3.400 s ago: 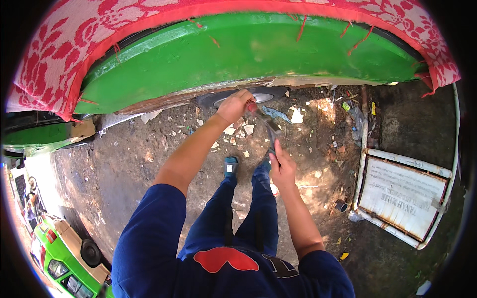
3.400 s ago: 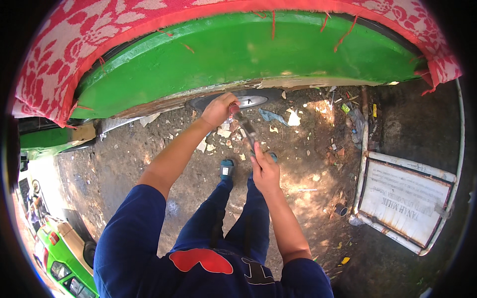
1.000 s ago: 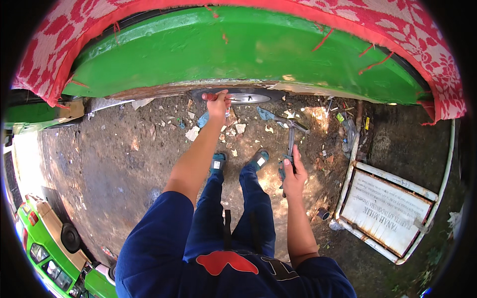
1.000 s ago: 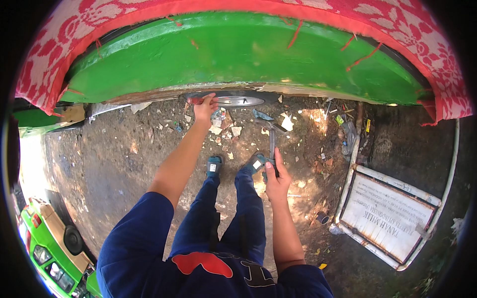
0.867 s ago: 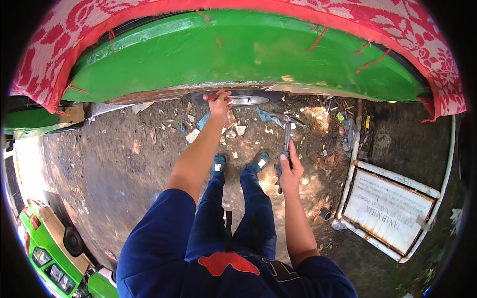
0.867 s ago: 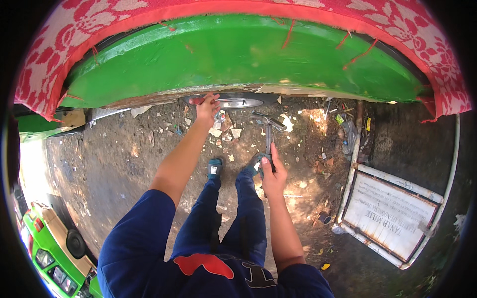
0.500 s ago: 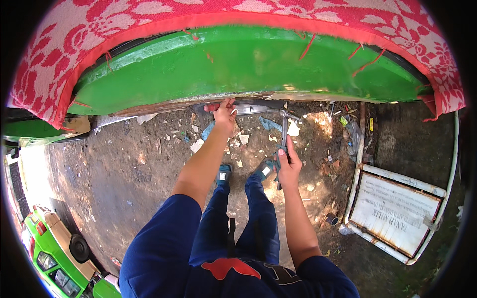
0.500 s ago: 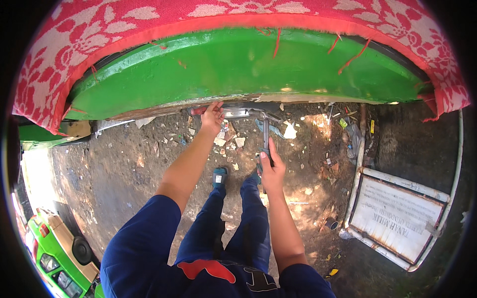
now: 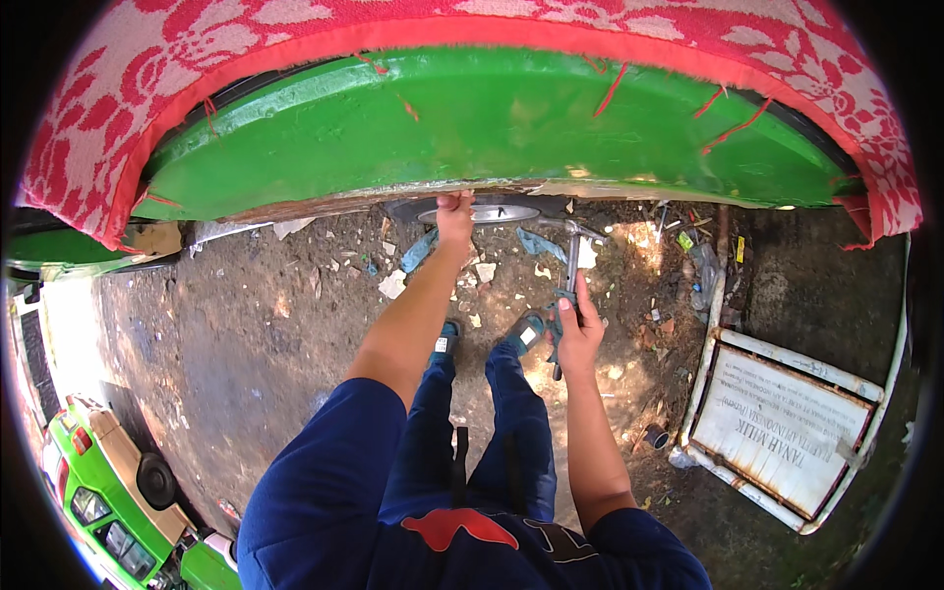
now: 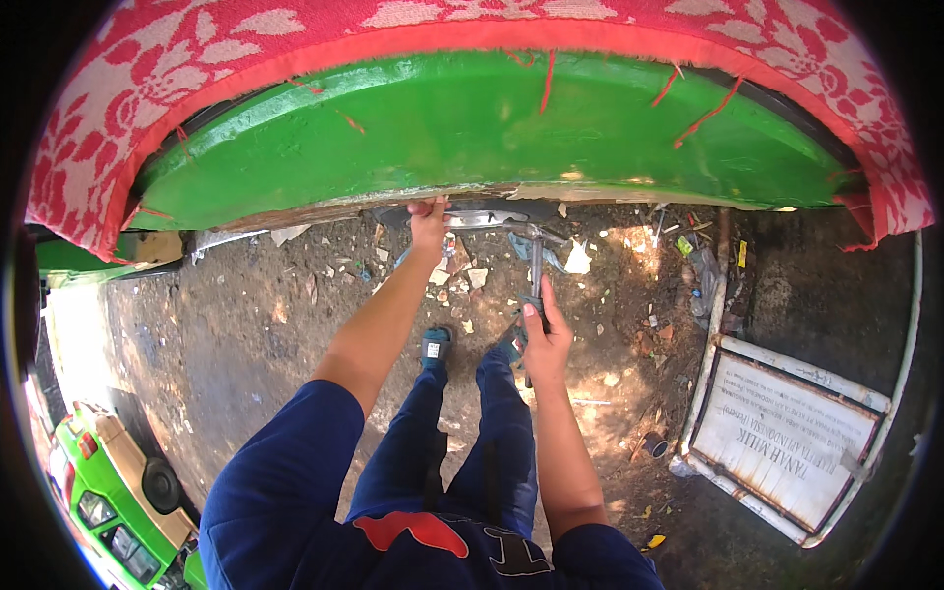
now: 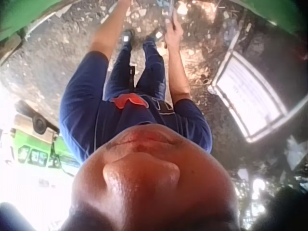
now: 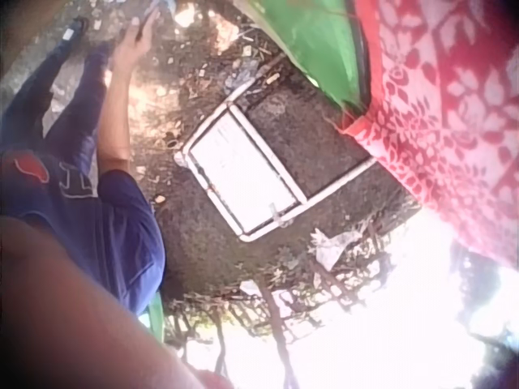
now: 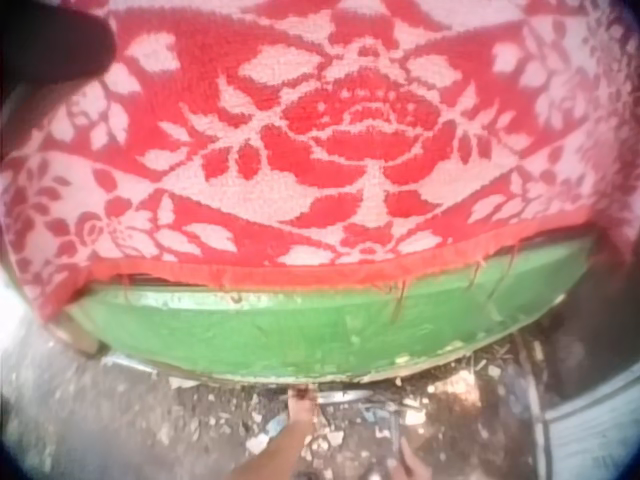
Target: The person repeatedly hammers a small metal piece against the edge of a green vehicle body. They hold the metal piece with one hand and strike it with a hammer in the other, working along the lower edge of the vehicle.
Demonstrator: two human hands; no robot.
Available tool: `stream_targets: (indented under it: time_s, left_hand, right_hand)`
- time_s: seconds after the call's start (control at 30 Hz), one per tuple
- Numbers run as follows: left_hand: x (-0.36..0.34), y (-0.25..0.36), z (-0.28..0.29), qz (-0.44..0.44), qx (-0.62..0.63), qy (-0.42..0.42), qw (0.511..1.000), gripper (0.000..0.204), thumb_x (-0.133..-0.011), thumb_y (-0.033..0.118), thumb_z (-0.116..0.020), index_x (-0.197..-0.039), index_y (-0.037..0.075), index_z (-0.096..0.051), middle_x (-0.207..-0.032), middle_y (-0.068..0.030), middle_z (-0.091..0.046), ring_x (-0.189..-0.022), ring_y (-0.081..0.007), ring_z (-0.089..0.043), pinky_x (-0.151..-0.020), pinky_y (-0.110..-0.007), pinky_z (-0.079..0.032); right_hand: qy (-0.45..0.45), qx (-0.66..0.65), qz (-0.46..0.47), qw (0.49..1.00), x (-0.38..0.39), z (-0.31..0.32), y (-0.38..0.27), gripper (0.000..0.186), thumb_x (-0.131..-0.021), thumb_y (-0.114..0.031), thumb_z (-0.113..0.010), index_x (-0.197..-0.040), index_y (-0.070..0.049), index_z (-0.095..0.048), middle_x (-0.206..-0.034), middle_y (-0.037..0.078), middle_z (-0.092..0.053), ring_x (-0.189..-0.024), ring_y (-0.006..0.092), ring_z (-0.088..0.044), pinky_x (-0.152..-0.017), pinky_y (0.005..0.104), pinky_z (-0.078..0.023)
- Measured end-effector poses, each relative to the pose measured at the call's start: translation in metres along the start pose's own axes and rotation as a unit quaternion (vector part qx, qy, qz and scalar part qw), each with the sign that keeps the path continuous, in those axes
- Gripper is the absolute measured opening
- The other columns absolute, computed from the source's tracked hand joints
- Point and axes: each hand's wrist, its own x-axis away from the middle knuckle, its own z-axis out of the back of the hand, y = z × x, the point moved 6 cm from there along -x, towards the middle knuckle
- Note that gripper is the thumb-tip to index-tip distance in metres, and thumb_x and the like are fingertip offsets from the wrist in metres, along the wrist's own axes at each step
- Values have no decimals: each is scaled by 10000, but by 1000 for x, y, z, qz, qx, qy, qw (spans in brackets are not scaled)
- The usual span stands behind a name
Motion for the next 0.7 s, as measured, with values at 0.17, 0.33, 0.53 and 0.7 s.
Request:
stream_targets:
  time_s: [0.17,0.33,0.53,0.7]
  left_hand:
    - [-5,-18,-4,-53,18,58,997,113,-947,148,-640,-899,61,-586,-787,-19,-603,-620,-98,-503,-562,-273,-414]
    - [0,-17,-1,25,69,56,996,163,-958,193,-619,-1043,56,-596,-979,-59,-662,-747,-126,-583,-538,-249,-460]
    - [12,8,-5,114,153,67,979,104,-941,195,-634,-974,107,-591,-1019,-39,-678,-862,-172,-633,-761,-356,-493]
    - [7,7,0,149,158,50,975,110,-930,178,-641,-1007,118,-592,-984,-27,-683,-873,-171,-640,-752,-355,-494]
  right_hand:
    - [0,-3,-52,999,7,-1,-7,515,-976,-112,-589,-1469,-95,-442,-827,-6,-575,-624,43,-485,-496,216,-422]
    - [5,-17,-72,997,9,13,-6,522,-975,-116,-589,-1473,-103,-436,-784,-5,-565,-591,42,-484,-479,216,-423]
    - [24,-32,-71,997,14,15,-1,522,-975,-119,-592,-1472,-92,-433,-780,-5,-563,-582,45,-484,-467,217,-422]
    - [16,-37,-68,997,17,15,3,521,-976,-110,-588,-1472,-87,-431,-792,-9,-563,-587,47,-488,-471,220,-430]
